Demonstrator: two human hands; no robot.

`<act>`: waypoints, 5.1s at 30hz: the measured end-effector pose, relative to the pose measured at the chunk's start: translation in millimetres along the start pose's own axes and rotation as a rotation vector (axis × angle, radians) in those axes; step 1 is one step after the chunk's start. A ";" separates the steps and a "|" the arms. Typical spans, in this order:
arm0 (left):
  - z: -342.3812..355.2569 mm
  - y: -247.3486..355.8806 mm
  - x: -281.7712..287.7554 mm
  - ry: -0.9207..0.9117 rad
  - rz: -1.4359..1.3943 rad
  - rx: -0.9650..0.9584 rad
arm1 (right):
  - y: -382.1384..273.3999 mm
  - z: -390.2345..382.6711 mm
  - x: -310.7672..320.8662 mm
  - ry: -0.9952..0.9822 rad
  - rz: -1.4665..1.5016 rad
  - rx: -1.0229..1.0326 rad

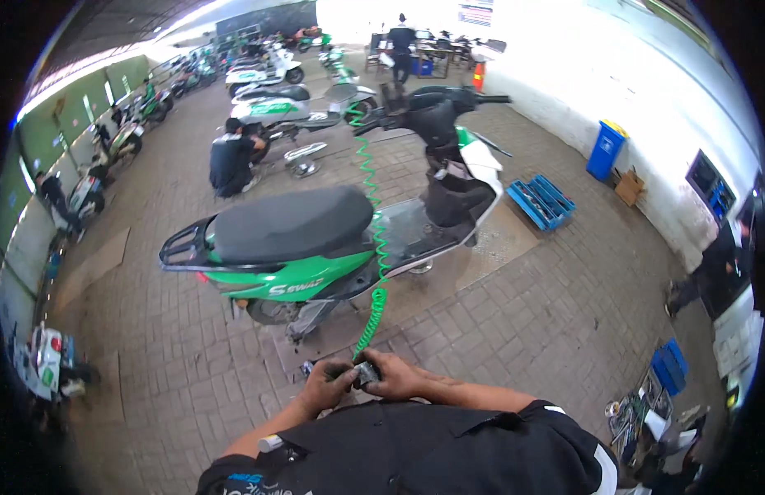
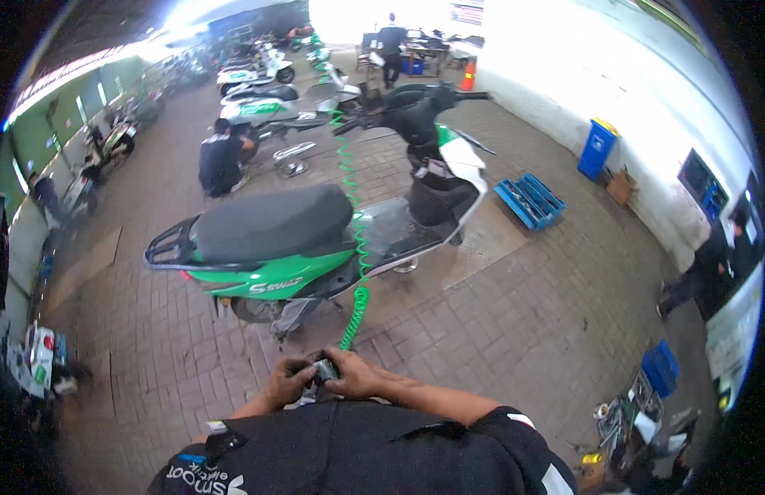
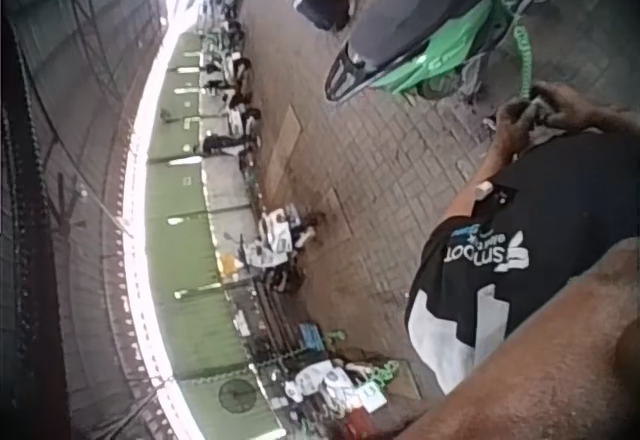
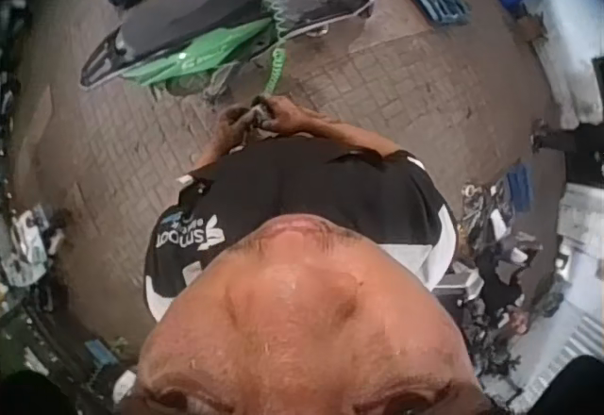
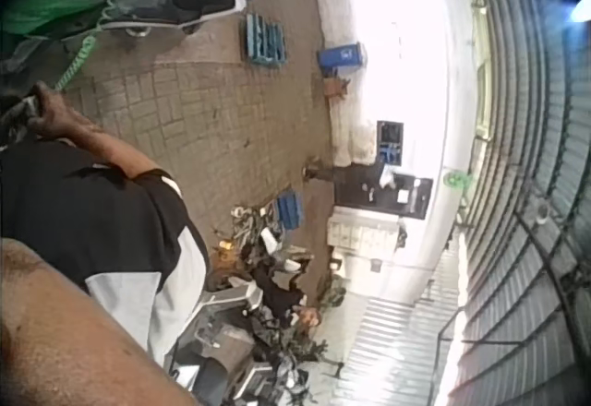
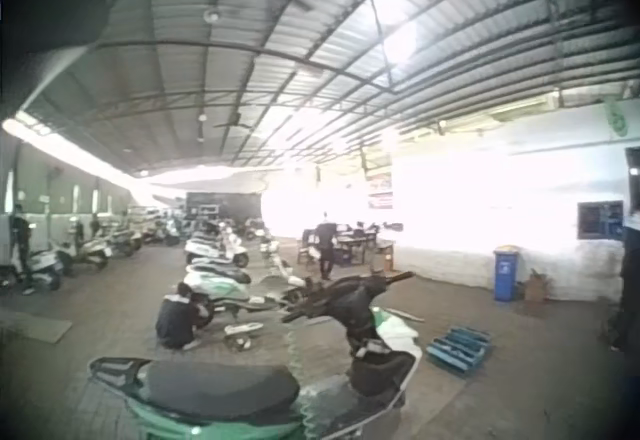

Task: The person removes the rear brake caliper from a green scooter using a pneumatic impact wrench and a screwdriver, cleans the caliper body by hand, and then wipes a component with a cloth.

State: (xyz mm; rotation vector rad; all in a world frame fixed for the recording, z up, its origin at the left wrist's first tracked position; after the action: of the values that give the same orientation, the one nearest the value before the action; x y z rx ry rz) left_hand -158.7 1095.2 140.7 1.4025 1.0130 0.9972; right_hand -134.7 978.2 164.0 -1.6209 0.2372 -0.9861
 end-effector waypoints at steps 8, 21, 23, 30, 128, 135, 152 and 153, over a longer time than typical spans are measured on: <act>-18.6 -5.5 74.5 -0.127 -0.121 -0.038 | -1.6 47.6 -71.2 -0.024 0.339 -0.143; -37.8 3.7 110.4 -0.344 0.131 -0.139 | -16.5 74.8 -105.0 -0.137 0.378 0.009; -39.2 9.3 112.4 -0.351 0.058 -0.124 | -17.0 78.2 -107.2 -0.126 0.439 -0.032; -37.6 -41.6 130.8 -0.177 -0.012 0.028 | -40.3 82.1 -104.0 -0.054 0.051 -0.032; -35.2 11.8 157.0 0.136 -0.022 -0.204 | -30.8 90.9 -96.7 0.165 0.667 -0.317; -32.7 19.0 151.4 0.016 -0.213 -0.147 | -34.9 87.9 -97.2 0.147 0.795 -0.337; -40.8 33.4 143.6 -0.035 -0.086 -0.143 | -60.2 86.9 -63.6 0.280 -0.049 -0.333; -41.1 30.7 148.6 0.044 -0.027 -0.164 | -59.7 87.6 -61.1 0.280 -0.046 -0.337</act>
State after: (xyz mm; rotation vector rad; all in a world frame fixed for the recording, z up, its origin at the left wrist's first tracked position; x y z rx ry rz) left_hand -154.3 1247.6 178.9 1.2345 0.9575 1.0705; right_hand -132.1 1097.7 190.1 -1.7921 0.5847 -1.2596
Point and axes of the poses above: each hand's wrist, its own z-axis towards the middle knuckle, its own x-axis out of the back of the hand, y = z × x, the point moved 8 cm from there along z, towards the middle knuckle
